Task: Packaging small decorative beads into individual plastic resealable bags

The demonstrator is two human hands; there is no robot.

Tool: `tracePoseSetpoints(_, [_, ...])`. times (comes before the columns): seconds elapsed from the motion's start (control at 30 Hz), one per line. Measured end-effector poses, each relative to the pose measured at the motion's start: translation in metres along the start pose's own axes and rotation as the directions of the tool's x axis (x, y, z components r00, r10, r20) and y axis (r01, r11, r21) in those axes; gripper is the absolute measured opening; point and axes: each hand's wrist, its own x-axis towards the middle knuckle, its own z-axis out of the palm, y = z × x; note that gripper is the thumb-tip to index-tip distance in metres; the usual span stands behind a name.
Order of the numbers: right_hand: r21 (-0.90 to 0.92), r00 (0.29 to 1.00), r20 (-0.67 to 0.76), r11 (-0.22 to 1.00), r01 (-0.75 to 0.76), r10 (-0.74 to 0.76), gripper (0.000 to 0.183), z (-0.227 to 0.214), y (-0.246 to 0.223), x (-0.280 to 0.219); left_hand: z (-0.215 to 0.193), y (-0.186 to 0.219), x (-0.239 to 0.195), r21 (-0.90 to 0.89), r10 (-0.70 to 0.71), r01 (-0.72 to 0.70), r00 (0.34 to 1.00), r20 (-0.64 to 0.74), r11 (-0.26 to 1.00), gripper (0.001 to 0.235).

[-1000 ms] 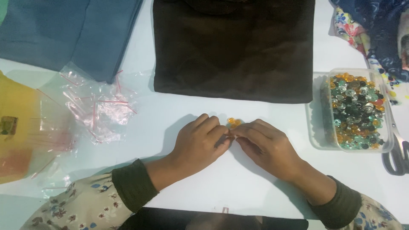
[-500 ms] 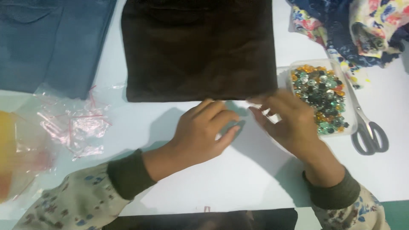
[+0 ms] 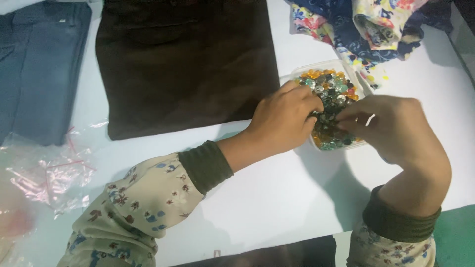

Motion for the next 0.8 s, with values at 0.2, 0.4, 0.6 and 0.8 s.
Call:
tracePoseSetpoints(0.2, [-0.248,0.941,0.182,0.939,-0.238,0.287,0.017,0.003,-0.019,0.007,0.017,0.008,0.004,0.119,0.031,-0.032,0.999,0.014,0.992,0.015])
tracePoseSetpoints(0.4, [-0.277,0.93,0.145,0.916,-0.289,0.337,0.019,0.012,-0.024,0.011,0.021,0.012,0.011,0.172,-0.065,0.051,0.995,0.075,0.984,0.012])
tracePoseSetpoints(0.6, [-0.291,0.933,0.141,0.915,-0.28,0.33,0.012,0.015,-0.028,0.012,0.029,0.007,0.015,0.18,-0.061,0.046,0.995,0.078,0.983,0.009])
tracePoseSetpoints(0.8, [-0.329,0.963,0.101,0.922,-0.204,0.249,0.01,0.027,-0.017,0.011,0.029,-0.002,0.021,0.11,-0.045,0.031,0.991,0.123,0.993,0.009])
